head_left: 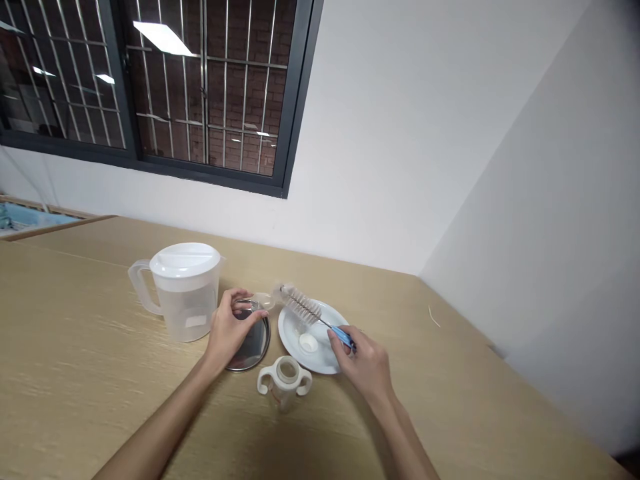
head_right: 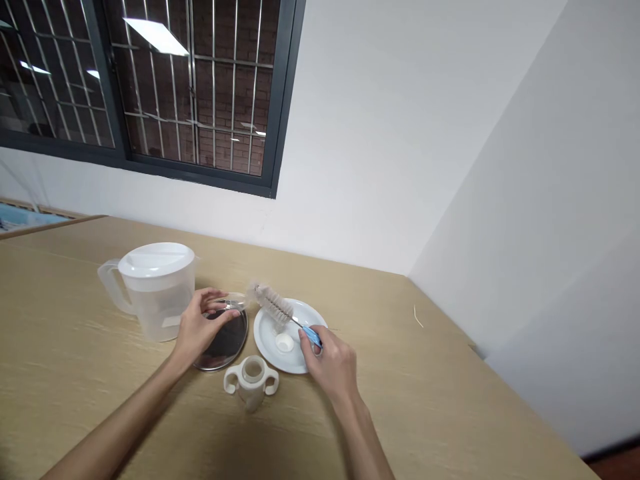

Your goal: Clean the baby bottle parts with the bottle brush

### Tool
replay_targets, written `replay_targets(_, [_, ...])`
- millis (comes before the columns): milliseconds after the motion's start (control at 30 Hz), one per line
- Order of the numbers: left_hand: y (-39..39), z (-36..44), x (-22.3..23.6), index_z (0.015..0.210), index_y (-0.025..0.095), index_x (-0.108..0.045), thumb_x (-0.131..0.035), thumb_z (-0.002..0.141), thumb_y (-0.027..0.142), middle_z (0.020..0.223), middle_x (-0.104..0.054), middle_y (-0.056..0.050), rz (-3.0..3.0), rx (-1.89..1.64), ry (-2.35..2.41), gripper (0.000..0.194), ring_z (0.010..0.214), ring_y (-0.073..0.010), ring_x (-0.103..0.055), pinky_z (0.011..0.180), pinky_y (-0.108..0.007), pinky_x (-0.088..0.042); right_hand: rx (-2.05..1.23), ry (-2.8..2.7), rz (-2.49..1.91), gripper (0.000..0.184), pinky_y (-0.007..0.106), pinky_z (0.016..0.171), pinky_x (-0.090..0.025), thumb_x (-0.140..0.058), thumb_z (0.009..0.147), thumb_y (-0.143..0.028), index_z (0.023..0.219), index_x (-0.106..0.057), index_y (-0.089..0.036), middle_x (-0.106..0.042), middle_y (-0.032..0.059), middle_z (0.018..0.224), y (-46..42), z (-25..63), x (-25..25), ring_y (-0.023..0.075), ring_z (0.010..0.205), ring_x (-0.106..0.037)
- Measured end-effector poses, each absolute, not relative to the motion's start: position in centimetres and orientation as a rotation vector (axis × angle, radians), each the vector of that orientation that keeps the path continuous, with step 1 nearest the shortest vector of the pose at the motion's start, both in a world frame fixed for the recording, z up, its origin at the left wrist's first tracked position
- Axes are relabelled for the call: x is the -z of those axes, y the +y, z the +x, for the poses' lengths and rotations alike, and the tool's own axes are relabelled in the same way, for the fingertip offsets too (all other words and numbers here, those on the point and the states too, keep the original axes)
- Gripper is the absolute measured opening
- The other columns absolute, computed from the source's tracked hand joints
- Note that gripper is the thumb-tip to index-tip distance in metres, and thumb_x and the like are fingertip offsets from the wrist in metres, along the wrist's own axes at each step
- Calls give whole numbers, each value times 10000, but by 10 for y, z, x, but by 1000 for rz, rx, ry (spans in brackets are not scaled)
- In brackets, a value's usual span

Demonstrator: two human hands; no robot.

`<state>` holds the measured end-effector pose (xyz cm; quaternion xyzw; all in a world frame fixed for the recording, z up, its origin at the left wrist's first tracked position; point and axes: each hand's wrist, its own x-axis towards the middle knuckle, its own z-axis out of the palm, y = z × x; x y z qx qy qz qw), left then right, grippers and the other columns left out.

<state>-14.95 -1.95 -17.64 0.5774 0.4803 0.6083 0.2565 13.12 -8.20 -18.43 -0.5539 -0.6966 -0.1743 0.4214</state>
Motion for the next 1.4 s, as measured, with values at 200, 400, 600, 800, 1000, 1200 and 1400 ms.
replay_targets(200, [-19, -150, 177, 1087, 228, -531, -821, 636, 461, 1120, -688, -85, 1569, -1644, 1294, 584, 883, -230, -695, 832, -398, -540, 450, -1715, -1352, 273, 209, 536, -386, -562, 921, -413, 860, -693, -181, -600, -17, 568, -82, 132, 182, 108, 512, -570])
replay_targets(400, [-21, -149, 175, 1071, 230, -548, -830, 618, 449, 1111, -696, -85, 1565, -1659, 1287, 577, 881, -232, -695, 831, -398, -540, 422, -1759, -1358, 291, 210, 528, -390, -546, 926, -425, 865, -695, -183, -626, -1, 586, -83, 130, 182, 117, 521, -587])
replay_targets(600, [-21, -149, 177, 1079, 228, -552, -829, 620, 443, 1105, -696, -81, 1575, -1662, 1278, 578, 869, -226, -693, 825, -392, -538, 450, -1682, -1434, 298, 214, 532, -382, -552, 919, -445, 840, -688, -192, -618, -10, 585, -82, 132, 184, 117, 519, -581])
replay_targets(800, [-20, -149, 176, 1078, 226, -537, -825, 632, 456, 1112, -689, -84, 1578, -1647, 1306, 579, 860, -223, -693, 807, -385, -543, 421, -1721, -1344, 260, 209, 542, -394, -568, 917, -410, 881, -693, -186, -619, -14, 588, -83, 131, 183, 106, 516, -576])
replay_targets(1000, [-21, -148, 175, 1074, 225, -548, -836, 614, 443, 1113, -695, -93, 1572, -1660, 1269, 586, 861, -230, -696, 809, -391, -545, 451, -1739, -1375, 277, 210, 532, -389, -557, 918, -420, 870, -699, -187, -652, -1, 620, -81, 130, 185, 107, 524, -592])
replay_targets(1200, [-21, -149, 176, 1093, 228, -542, -832, 621, 450, 1124, -689, -90, 1567, -1640, 1306, 597, 835, -226, -706, 792, -384, -551, 432, -1714, -1334, 249, 210, 541, -395, -571, 916, -393, 877, -691, -178, -608, -14, 582, -83, 132, 183, 104, 514, -564])
replay_targets(1400, [-21, -149, 176, 1092, 229, -526, -832, 624, 450, 1134, -680, -91, 1584, -1635, 1268, 601, 827, -216, -706, 780, -377, -558, 390, -1788, -1296, 240, 204, 543, -397, -565, 924, -382, 892, -691, -180, -632, -7, 611, -84, 128, 182, 104, 525, -579])
